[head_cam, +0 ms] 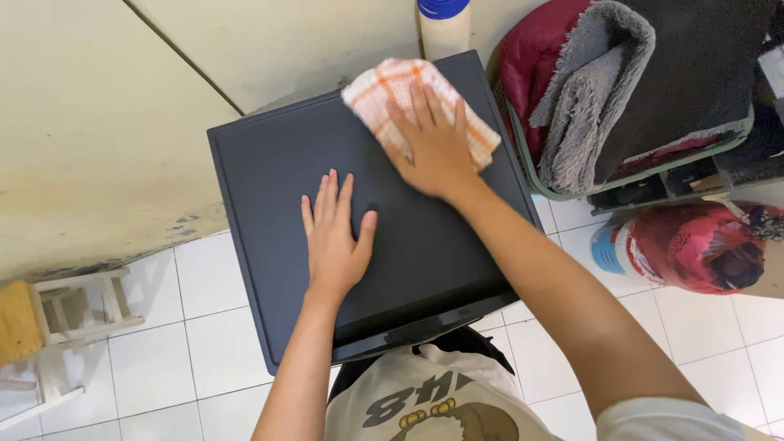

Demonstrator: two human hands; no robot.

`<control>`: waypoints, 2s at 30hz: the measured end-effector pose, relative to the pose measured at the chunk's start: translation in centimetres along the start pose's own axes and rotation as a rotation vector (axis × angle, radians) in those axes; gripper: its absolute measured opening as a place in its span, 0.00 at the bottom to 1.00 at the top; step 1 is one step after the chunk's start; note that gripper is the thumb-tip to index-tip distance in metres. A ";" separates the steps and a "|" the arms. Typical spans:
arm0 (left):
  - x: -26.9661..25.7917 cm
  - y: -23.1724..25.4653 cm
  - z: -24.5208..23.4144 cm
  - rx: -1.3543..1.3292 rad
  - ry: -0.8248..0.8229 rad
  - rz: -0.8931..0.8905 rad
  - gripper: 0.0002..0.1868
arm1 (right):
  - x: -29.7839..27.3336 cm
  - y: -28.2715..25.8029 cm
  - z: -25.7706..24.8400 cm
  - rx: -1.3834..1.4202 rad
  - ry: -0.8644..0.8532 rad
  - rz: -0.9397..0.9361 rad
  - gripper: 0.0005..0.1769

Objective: The person wipes the top and sides of a small black refrigerator with a checkered cloth. The person repeatedly rubs the surface in circular and back-and-forth motions, covering the top, front, and side panels.

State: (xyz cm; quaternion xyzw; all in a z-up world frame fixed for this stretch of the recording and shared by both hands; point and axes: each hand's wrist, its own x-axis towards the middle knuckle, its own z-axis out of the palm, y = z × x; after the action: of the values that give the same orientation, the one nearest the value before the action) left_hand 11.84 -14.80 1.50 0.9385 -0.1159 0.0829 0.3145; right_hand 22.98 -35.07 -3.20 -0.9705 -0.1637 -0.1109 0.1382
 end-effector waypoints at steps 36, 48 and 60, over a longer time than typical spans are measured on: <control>-3.8 -3.9 -7.0 -0.052 0.115 -0.052 0.27 | -5.4 -9.3 -3.2 -0.034 -0.173 -0.179 0.38; -7.4 -4.7 -8.7 -0.108 0.154 -0.205 0.23 | -12.1 -12.7 -4.6 0.112 -0.363 -0.325 0.38; -8.7 -4.6 -8.9 -0.155 0.104 -0.230 0.26 | 4.5 -9.4 2.9 0.043 -0.108 -0.172 0.32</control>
State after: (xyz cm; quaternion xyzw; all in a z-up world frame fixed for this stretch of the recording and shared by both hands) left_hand 4.05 -4.40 3.88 0.9130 0.0026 0.0855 0.3988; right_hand 24.31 -24.39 -2.54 -0.9541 -0.2561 -0.0666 0.1400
